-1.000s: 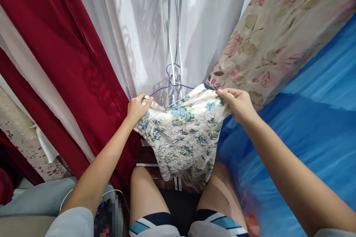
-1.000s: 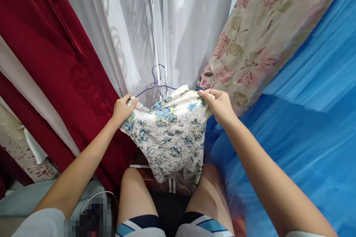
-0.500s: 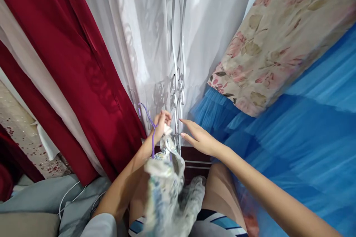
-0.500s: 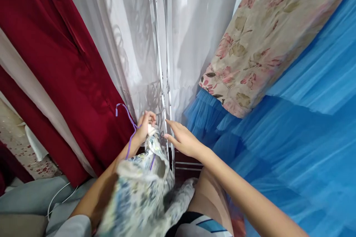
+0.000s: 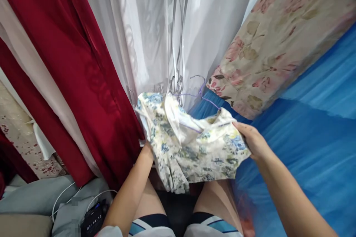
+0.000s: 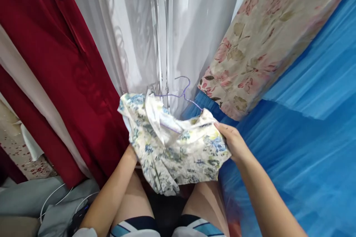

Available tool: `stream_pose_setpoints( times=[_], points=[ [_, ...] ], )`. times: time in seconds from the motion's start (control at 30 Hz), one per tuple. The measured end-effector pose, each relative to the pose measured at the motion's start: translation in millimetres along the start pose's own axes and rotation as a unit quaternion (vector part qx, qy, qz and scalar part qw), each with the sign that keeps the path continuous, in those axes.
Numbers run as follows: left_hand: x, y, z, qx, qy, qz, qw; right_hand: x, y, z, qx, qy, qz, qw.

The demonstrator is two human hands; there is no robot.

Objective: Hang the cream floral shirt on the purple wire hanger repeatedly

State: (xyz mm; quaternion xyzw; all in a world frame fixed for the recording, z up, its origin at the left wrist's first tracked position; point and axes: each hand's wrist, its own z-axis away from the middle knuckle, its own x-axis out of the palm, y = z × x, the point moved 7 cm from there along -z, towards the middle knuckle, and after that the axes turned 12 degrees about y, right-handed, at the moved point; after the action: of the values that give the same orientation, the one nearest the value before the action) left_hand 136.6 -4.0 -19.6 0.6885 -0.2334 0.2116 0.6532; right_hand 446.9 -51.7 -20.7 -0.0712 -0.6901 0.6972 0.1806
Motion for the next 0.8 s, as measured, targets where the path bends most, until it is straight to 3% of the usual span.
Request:
stream_pose_setpoints(
  times=[0.07,0.17,0.27,0.4,0.5,0.63,0.73,0.8],
  points=[
    [-15.8,7.2,-1.4,0.011,0.023,0.052,0.998,4.8,-24.0,-14.2,-0.015,0.014,-0.005,1.0],
    [-36.5,21.5,0.8,0.066,0.076,0.119,0.988,30.5,-52.6,-27.2,-0.028,-0.015,-0.002,0.999],
    [-58.3,19.5,11.0,0.097,0.137,0.078,0.983,48.2,-63.8,-30.0,-0.019,-0.055,0.021,0.998],
    [-84.3,-5.8,28.6,0.081,0.169,-0.024,0.982,38.1,-67.7,-30.7,-0.021,-0.051,0.064,0.996],
    [-87.8,-16.6,34.4,0.091,0.163,-0.051,0.981,31.8,-75.6,-31.7,-0.045,-0.044,0.075,0.995],
    [-75.3,-10.6,28.6,0.114,0.183,-0.04,0.976,41.5,-85.7,-28.0,-0.057,-0.056,0.076,0.994],
    [-71.3,-10.0,25.8,0.107,0.207,-0.038,0.972,49.8,-87.5,-20.6,-0.06,-0.088,0.094,0.99],
    [-80.4,-18.0,30.4,0.089,0.245,-0.047,0.964,53.5,-81.3,-13.6,-0.053,-0.122,0.123,0.983]
  ],
)
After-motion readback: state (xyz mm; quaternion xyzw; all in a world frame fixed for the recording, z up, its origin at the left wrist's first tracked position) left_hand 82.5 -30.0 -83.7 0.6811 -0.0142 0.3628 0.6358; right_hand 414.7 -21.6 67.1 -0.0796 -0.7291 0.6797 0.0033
